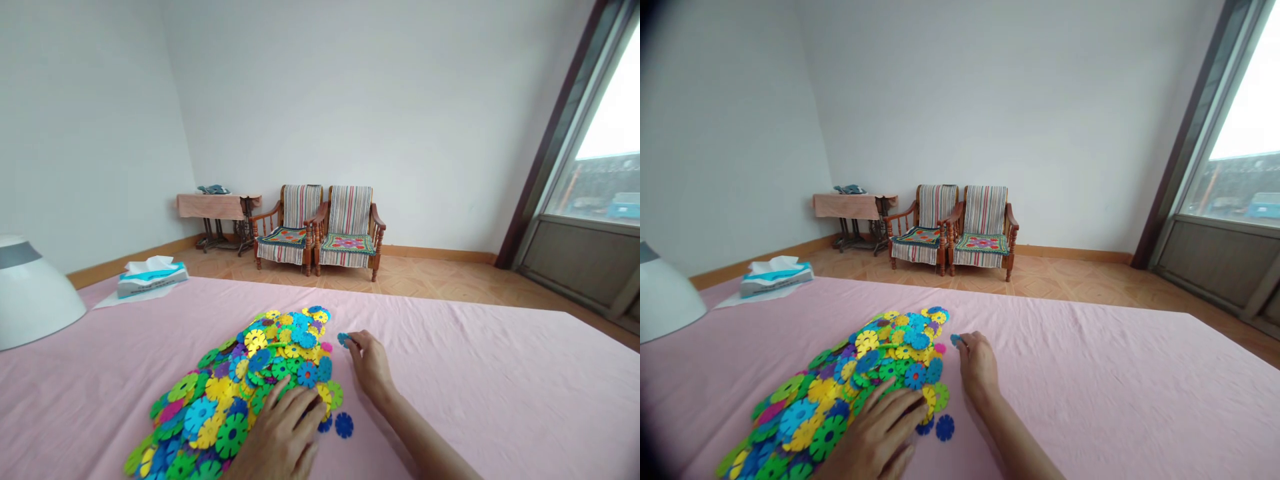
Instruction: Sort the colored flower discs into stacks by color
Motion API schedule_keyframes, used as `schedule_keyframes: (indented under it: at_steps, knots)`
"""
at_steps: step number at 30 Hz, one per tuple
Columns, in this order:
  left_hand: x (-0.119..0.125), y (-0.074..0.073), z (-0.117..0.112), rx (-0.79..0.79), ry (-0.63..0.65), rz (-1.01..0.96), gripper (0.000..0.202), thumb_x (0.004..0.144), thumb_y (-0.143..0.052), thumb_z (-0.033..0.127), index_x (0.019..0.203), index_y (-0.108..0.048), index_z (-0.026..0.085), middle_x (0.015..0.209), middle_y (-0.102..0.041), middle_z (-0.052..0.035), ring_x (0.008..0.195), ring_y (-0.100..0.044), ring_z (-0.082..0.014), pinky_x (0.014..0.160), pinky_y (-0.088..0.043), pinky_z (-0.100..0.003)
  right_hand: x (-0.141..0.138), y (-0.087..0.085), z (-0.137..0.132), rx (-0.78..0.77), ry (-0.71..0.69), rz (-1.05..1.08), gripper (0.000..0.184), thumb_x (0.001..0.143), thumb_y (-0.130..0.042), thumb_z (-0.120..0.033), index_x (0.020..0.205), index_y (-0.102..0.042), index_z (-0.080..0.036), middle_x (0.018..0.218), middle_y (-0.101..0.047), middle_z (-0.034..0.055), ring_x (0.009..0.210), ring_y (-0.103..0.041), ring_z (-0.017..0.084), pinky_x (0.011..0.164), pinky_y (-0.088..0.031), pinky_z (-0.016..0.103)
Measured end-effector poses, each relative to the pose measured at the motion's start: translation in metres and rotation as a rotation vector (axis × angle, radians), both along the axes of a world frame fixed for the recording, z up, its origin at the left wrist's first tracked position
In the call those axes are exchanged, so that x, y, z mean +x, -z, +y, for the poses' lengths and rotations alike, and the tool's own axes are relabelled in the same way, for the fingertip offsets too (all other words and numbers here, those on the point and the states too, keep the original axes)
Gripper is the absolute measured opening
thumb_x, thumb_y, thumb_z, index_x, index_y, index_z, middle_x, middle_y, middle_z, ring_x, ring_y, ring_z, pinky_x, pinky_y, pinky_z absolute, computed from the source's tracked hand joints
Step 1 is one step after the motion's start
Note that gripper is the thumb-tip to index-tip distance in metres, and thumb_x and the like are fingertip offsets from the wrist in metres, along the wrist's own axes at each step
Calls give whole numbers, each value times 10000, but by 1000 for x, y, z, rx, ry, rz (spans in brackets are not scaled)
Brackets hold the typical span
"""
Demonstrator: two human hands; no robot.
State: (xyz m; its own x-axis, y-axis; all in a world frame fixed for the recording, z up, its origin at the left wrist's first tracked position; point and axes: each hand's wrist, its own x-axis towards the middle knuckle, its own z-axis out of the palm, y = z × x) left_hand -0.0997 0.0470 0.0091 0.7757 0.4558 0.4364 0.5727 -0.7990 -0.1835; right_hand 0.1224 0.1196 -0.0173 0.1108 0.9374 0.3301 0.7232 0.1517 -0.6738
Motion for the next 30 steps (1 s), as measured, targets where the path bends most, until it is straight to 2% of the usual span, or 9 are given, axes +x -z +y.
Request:
schedule_keyframes:
  at_steps: [3,5,10,17,21,23,26,30]
  knots:
    - [-1,1,1,28,37,-16,425,824,-553,145,1239,-560,235,1197,-663,7,1115,-574,-151,1092,-336,-286,25,5,3,-74,137,102,259,883,-454,-293,926,-674,-163,737,-695,53,665,-640,180,610,-447,260]
    - [-2,2,1,50,64,-23,414,830,-552,151,1236,-568,233,1186,-670,-4,1114,-581,-157,1086,-352,-290,39,6,1,-125,201,154,220,854,-488,-283,885,-662,-152,669,-695,48,596,-645,174,539,-431,245]
    - [-1,0,-3,20,109,25,426,810,-570,135,1215,-588,267,1131,-694,6,1069,-615,-171,1025,-437,-304,48,0,-18,-215,191,200,165,802,-542,-249,664,-609,-188,547,-673,25,477,-624,146,458,-392,217]
    - [2,-6,-7,-19,116,34,387,819,-560,118,1179,-607,251,1149,-688,-9,1083,-611,-179,1008,-466,-316,37,-5,-30,-241,205,110,125,802,-511,-233,711,-592,-204,514,-642,6,501,-617,155,513,-401,239]
    - [2,-7,-8,-9,107,47,375,805,-572,110,1151,-616,247,1149,-690,-8,1070,-621,-185,1005,-473,-335,38,1,-30,-204,246,3,20,736,-566,-201,723,-578,-211,714,-665,55,726,-638,215,630,-413,283]
    - [1,-7,-8,-4,105,50,364,812,-573,120,1150,-616,250,1145,-690,-5,1070,-621,-182,1008,-468,-329,37,3,-32,-181,254,-38,33,717,-579,-182,732,-575,-211,810,-649,78,807,-622,235,673,-409,297]
    - [1,-7,-7,1,113,41,350,816,-574,132,1142,-618,253,1130,-695,1,1061,-622,-171,1020,-452,-307,35,6,-34,-156,249,-63,65,717,-566,-148,737,-571,-210,862,-613,82,828,-603,227,704,-402,298]
    - [2,-9,-7,1,124,-4,327,815,-569,127,1114,-626,247,1105,-698,2,1042,-623,-163,1032,-433,-295,35,9,-34,-129,240,-29,86,707,-557,-133,742,-575,-208,827,-597,67,822,-591,220,724,-395,294]
